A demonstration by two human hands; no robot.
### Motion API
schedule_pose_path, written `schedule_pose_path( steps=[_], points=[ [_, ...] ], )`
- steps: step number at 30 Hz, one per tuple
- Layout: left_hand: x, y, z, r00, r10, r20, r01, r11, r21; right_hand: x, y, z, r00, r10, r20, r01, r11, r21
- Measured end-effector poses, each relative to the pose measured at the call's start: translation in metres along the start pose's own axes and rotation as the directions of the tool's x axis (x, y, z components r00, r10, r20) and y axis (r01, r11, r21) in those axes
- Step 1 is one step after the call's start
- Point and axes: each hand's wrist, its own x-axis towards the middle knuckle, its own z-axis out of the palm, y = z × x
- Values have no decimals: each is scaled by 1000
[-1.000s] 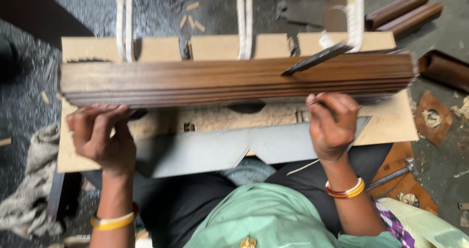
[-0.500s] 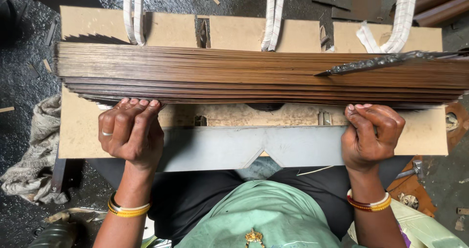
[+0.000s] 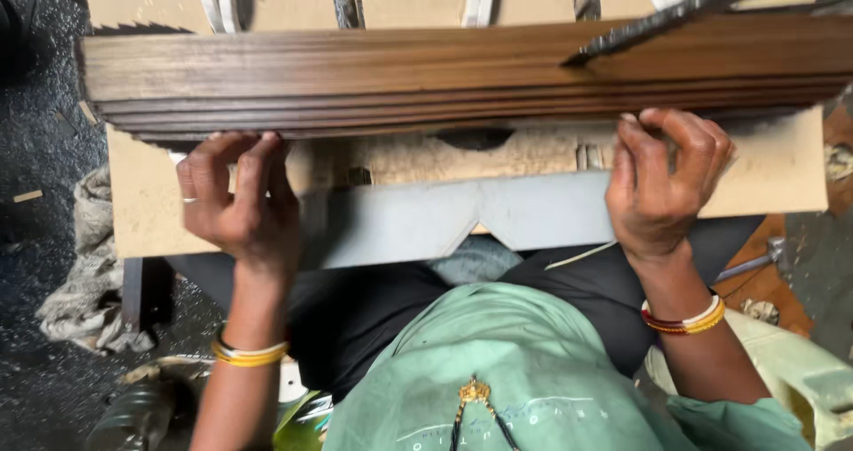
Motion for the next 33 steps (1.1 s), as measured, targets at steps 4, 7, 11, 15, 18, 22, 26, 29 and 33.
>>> schedule_pose_path(
  steps=[4,7,11,15,18,22,26,29,33],
  points=[
    [-16,66,-3,968,92,233,-30,966,-256,-2,-40,-15,931,-28,365,-91,947,307],
    [-21,98,-4,809,114,576,124,926,-357,3,-60,-18,877,-81,474,-100,934,344],
    [-13,102,-3,767,132,627,106,939,-327,12,-65,-18,855,-31,518,-159,934,319],
    [-8,101,-1,774,120,622,146,922,-359,15,-63,-17,849,9,528,-209,924,320],
    [-8,100,1,810,147,567,107,915,-390,15,-66,-14,848,35,528,-245,910,334],
    [-7,96,4,784,162,599,113,912,-394,16,-70,-11,848,48,528,-252,912,323],
    [-4,94,6,757,159,634,127,916,-381,19,-72,-9,807,69,586,-295,908,299],
    [-4,96,5,751,152,642,128,922,-367,22,-74,-8,809,54,585,-267,921,284],
    [-5,98,5,745,144,651,129,927,-353,23,-74,-7,792,69,606,-279,925,260]
  ],
)
